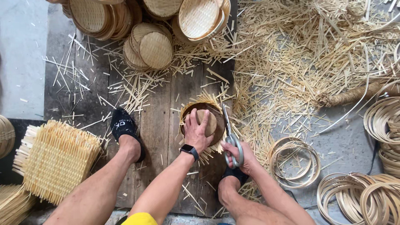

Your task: The person sits on the floor assembling woven bamboo trays. They lay a square woven bamboo mat over a round wooden mold, fold the protruding strips down around the mold, trim the excess with scissors, fit a thin bamboo rim ring around the edge, and press the woven piece into shape before setting it with the finished trays.

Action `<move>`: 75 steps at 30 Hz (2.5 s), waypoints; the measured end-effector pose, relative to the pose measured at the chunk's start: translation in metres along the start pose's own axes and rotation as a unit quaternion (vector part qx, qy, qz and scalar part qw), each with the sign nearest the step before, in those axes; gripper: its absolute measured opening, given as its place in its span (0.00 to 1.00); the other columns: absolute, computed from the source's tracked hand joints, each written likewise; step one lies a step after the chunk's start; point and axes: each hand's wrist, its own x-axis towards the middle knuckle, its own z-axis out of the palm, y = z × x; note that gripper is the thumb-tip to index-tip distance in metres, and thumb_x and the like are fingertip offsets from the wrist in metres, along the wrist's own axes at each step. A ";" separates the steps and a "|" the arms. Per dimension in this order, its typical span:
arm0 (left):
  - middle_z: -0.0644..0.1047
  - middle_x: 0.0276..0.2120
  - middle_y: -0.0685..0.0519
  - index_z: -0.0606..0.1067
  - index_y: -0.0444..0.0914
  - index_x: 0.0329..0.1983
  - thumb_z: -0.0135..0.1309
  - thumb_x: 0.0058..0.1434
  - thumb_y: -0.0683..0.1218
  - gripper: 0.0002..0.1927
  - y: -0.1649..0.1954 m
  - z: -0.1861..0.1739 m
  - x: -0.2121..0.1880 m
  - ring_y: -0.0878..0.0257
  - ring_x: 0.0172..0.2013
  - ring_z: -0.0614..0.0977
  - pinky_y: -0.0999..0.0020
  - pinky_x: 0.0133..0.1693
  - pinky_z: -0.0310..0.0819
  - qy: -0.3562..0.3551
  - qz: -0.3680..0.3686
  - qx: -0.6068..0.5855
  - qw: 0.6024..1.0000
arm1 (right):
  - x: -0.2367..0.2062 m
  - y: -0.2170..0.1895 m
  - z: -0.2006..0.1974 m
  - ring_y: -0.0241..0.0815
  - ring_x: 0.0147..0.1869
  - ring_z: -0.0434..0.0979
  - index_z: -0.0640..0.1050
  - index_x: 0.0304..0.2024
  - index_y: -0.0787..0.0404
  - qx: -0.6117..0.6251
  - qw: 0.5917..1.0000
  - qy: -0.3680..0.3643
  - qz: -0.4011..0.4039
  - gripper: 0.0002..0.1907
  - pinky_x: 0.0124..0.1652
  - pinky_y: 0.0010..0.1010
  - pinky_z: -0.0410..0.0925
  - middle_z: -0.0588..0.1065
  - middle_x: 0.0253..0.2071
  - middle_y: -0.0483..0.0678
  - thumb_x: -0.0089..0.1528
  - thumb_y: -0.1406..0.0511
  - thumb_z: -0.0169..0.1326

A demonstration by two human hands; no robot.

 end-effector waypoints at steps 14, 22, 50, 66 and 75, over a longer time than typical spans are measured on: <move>0.56 0.69 0.41 0.66 0.53 0.69 0.74 0.36 0.51 0.52 0.000 0.002 0.008 0.38 0.68 0.57 0.39 0.63 0.56 -0.047 0.025 -0.036 0.998 | 0.036 0.008 -0.074 0.60 0.46 0.74 0.75 0.42 0.67 -0.549 0.758 0.204 -0.289 0.32 0.43 0.50 0.69 0.73 0.40 0.60 0.52 0.46 0.61; 0.58 0.69 0.43 0.70 0.53 0.66 0.70 0.36 0.52 0.48 0.002 0.001 0.010 0.38 0.67 0.59 0.40 0.63 0.59 -0.086 0.053 -0.032 0.994 | 0.088 0.021 -0.101 0.45 0.39 0.76 0.76 0.43 0.61 -0.657 0.708 0.165 -0.198 0.12 0.35 0.41 0.72 0.74 0.38 0.54 0.64 0.60 0.51; 0.55 0.72 0.38 0.62 0.53 0.69 0.77 0.27 0.60 0.61 0.012 -0.028 0.008 0.35 0.68 0.57 0.34 0.65 0.49 -0.100 0.087 0.063 0.989 | 0.117 0.002 -0.104 0.42 0.34 0.74 0.76 0.38 0.60 -0.692 0.652 0.139 -0.276 0.12 0.34 0.35 0.72 0.73 0.33 0.50 0.66 0.57 0.52; 0.61 0.64 0.37 0.67 0.51 0.65 0.72 0.36 0.51 0.49 0.005 -0.010 0.008 0.35 0.63 0.63 0.44 0.62 0.63 -0.033 -0.013 -0.097 0.995 | 0.120 0.003 -0.098 0.46 0.30 0.73 0.76 0.31 0.62 -0.628 0.604 0.214 -0.441 0.19 0.28 0.36 0.69 0.72 0.28 0.52 0.50 0.53 0.61; 0.63 0.65 0.43 0.68 0.53 0.62 0.71 0.33 0.49 0.48 0.000 -0.033 0.022 0.41 0.64 0.64 0.42 0.61 0.62 -0.149 0.036 -0.073 0.985 | 0.129 0.006 -0.093 0.42 0.29 0.72 0.75 0.31 0.60 -0.661 0.605 0.192 -0.400 0.09 0.28 0.33 0.70 0.71 0.27 0.49 0.54 0.61 0.57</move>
